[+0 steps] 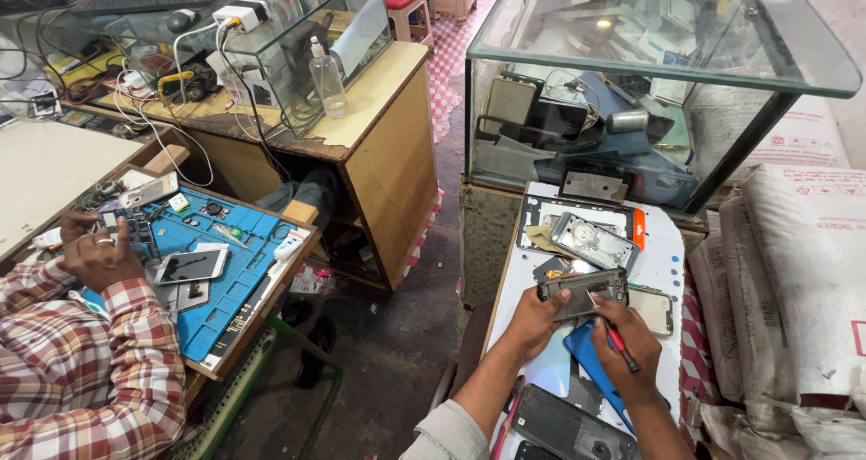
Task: The person uses a red-handled screwdriver to work on the internal components of a disassembled mobile phone. They repeatedly pry and adjust parts within the phone's chassis while holding it in their left hand. Another person sits nearby working on a separate circuit board.
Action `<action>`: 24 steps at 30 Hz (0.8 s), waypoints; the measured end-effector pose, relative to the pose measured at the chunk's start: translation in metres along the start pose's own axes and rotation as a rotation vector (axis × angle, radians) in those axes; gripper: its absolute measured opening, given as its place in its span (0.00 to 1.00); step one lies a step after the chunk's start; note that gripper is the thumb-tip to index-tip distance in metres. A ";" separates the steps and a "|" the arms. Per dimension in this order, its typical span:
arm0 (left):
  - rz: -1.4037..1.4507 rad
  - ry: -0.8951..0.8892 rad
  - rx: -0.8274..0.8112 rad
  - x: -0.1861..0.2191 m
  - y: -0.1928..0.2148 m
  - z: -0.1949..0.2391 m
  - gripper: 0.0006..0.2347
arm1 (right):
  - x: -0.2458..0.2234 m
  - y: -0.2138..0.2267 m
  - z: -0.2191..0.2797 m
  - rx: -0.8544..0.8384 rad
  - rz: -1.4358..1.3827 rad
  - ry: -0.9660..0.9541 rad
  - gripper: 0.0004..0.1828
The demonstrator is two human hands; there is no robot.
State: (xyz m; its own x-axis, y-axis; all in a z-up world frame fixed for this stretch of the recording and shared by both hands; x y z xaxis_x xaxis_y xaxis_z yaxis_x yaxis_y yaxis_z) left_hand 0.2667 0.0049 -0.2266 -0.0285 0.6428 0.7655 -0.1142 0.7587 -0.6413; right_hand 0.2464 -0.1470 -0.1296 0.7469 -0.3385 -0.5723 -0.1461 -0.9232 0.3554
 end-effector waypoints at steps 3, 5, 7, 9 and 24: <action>-0.003 0.026 0.029 -0.001 0.001 0.001 0.14 | -0.003 0.002 0.001 0.030 0.015 -0.005 0.11; -0.010 0.039 0.038 0.000 0.001 0.002 0.14 | -0.004 0.003 0.000 0.036 0.010 0.006 0.11; -0.020 0.034 0.037 0.002 0.000 0.003 0.15 | -0.004 0.001 0.001 0.000 -0.039 0.014 0.11; -0.003 0.029 0.039 0.004 -0.001 0.003 0.14 | 0.002 0.003 0.002 0.057 -0.002 -0.029 0.10; 0.026 0.011 0.013 -0.001 0.000 -0.001 0.15 | 0.004 0.003 0.003 0.045 0.004 -0.044 0.10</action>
State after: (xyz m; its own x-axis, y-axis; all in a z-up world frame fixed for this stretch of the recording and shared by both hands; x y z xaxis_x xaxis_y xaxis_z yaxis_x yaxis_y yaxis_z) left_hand 0.2676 0.0046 -0.2272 -0.0207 0.6636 0.7478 -0.1263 0.7402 -0.6604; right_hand 0.2468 -0.1517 -0.1327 0.7174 -0.3489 -0.6030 -0.1785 -0.9287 0.3250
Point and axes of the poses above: each hand's wrist, its own z-axis away from the middle knuckle, its own y-axis out of the back of the hand, x = y × z, the point moved 6 cm from there along -z, towards the middle knuckle, and after that the axes turned 3 degrees about x, right-handed, at the moved point
